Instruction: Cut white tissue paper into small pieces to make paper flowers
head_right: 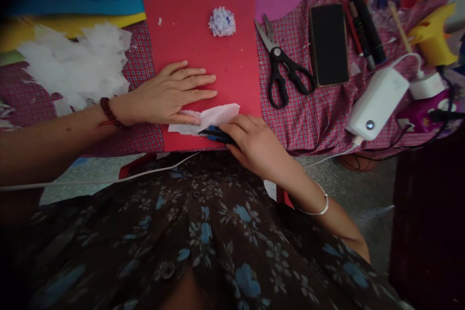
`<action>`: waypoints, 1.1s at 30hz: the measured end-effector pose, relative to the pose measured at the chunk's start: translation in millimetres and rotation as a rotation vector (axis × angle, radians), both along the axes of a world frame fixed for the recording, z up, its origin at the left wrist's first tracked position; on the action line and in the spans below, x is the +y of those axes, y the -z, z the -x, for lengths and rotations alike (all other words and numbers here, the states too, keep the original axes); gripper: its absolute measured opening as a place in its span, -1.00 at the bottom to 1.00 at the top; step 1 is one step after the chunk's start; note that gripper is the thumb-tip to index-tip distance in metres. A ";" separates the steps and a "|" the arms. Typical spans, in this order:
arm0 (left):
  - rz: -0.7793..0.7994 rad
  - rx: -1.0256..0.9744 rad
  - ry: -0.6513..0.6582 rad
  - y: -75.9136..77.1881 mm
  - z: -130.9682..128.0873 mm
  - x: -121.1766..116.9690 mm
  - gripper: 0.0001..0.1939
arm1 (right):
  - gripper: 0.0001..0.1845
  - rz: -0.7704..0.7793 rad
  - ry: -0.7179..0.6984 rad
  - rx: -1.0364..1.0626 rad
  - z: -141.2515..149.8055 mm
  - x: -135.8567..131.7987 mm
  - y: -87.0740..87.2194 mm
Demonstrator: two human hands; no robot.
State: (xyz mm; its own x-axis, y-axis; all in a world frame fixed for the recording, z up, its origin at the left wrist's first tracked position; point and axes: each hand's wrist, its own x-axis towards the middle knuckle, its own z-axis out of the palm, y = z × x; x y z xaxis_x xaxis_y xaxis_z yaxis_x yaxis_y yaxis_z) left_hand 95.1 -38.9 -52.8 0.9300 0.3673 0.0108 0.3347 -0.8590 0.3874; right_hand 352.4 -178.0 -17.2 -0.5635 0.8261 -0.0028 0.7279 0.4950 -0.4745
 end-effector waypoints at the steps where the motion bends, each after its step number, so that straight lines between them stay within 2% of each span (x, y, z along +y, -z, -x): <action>1: -0.004 0.002 -0.002 0.0 -0.2 0.0 -0.20 | -0.59 0.000 -0.004 0.002 1.7 0.5 0.0; 8: 0.011 -0.033 -0.015 0.1 -0.6 -0.1 -0.31 | -0.57 0.030 -0.036 0.035 -5.6 -1.0 -2.4; 13: -0.009 -0.055 -0.007 0.3 0.0 0.0 -0.35 | -0.61 -0.001 -0.007 0.000 -13.4 -2.5 -5.0; 24: -0.026 -0.017 -0.013 0.8 -0.8 0.1 -0.35 | -0.58 -0.006 -0.009 0.012 6.0 5.0 1.0; 28: 0.054 -0.036 -0.042 -1.4 -1.5 -0.9 -0.35 | -0.59 -0.016 -0.045 0.002 14.6 8.8 -2.3; 33: 0.074 -0.052 -0.040 -1.9 -1.2 -1.1 -0.35 | -0.61 0.007 -0.066 -0.038 3.9 3.4 -8.1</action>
